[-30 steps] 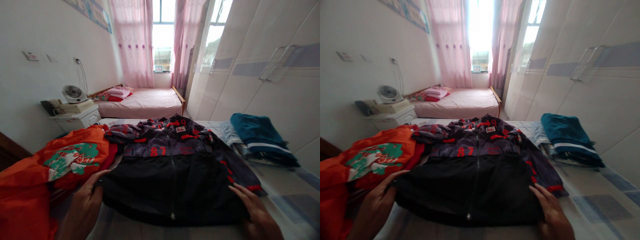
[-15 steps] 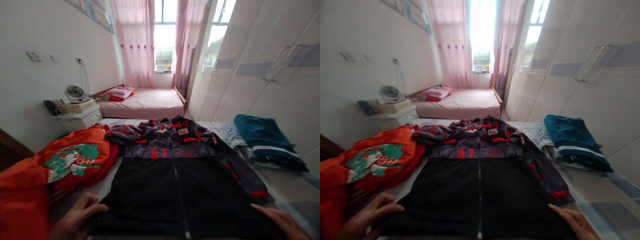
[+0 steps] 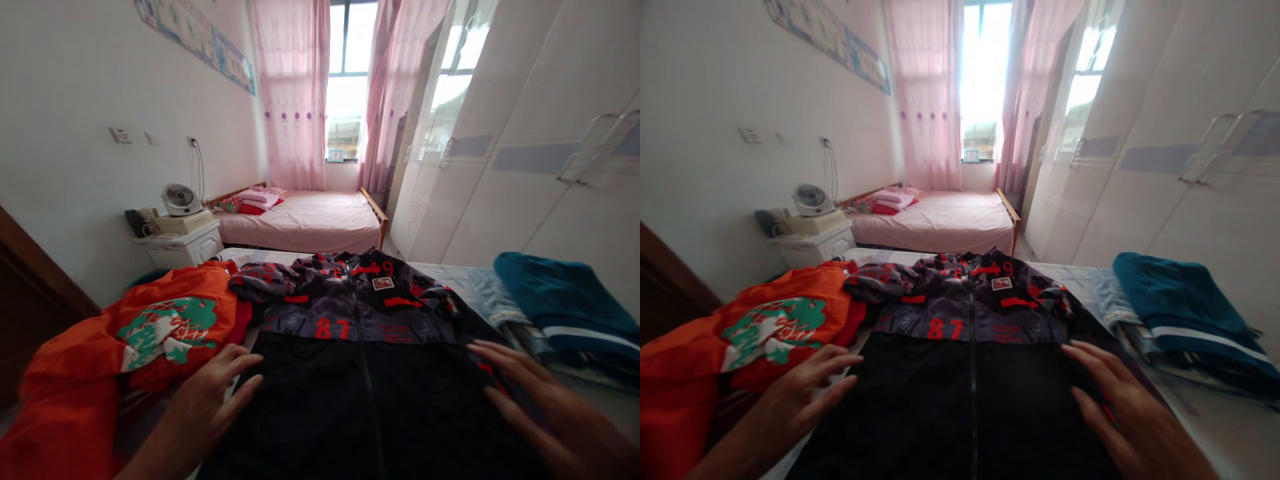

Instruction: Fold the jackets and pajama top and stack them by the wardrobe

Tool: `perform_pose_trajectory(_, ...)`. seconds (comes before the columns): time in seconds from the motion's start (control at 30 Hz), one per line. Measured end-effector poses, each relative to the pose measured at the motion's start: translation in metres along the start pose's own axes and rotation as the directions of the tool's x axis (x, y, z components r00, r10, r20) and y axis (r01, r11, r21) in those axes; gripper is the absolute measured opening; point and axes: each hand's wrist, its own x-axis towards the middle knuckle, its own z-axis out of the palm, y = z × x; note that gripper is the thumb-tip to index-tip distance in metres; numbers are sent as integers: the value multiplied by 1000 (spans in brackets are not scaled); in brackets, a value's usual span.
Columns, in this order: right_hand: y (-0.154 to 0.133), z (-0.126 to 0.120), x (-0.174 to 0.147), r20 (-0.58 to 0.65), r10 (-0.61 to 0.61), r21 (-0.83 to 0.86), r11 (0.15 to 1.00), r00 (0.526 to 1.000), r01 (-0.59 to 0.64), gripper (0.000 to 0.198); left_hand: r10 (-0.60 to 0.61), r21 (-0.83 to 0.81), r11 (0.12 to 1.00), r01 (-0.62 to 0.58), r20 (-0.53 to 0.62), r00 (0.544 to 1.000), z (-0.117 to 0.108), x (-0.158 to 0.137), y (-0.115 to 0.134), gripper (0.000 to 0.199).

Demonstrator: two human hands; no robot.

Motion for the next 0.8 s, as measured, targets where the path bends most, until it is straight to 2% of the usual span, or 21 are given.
perform_pose_trajectory(0.1,-58,32,60,159,-128,50,991,979,121,45,102,92,991,-98,-40,994,34,28,11,40)
perform_pose_trajectory(0.2,-93,88,84,245,-187,64,982,951,177,47,161,195,968,-158,-1,987,73,38,-2,44)
perform_pose_trajectory(0.27,-96,127,84,278,-192,42,981,941,188,49,199,259,946,-194,7,980,92,39,-17,46)
perform_pose_trajectory(0.37,-80,169,73,309,-180,5,982,934,187,49,264,333,910,-247,-6,965,106,37,-35,49)
perform_pose_trajectory(0.5,-58,191,66,278,-230,-18,970,933,244,49,300,339,901,-272,-33,953,103,36,-38,47)
perform_pose_trajectory(0.6,-52,195,67,252,-271,-48,955,929,291,48,198,249,951,-185,-30,980,85,53,-30,32)
perform_pose_trajectory(0.7,-49,200,68,220,-308,-75,941,925,331,48,54,208,978,-33,-96,994,59,93,-24,26)
perform_pose_trajectory(0.8,-47,204,69,186,-345,-94,926,920,366,47,31,204,979,3,-165,986,44,145,-26,38)
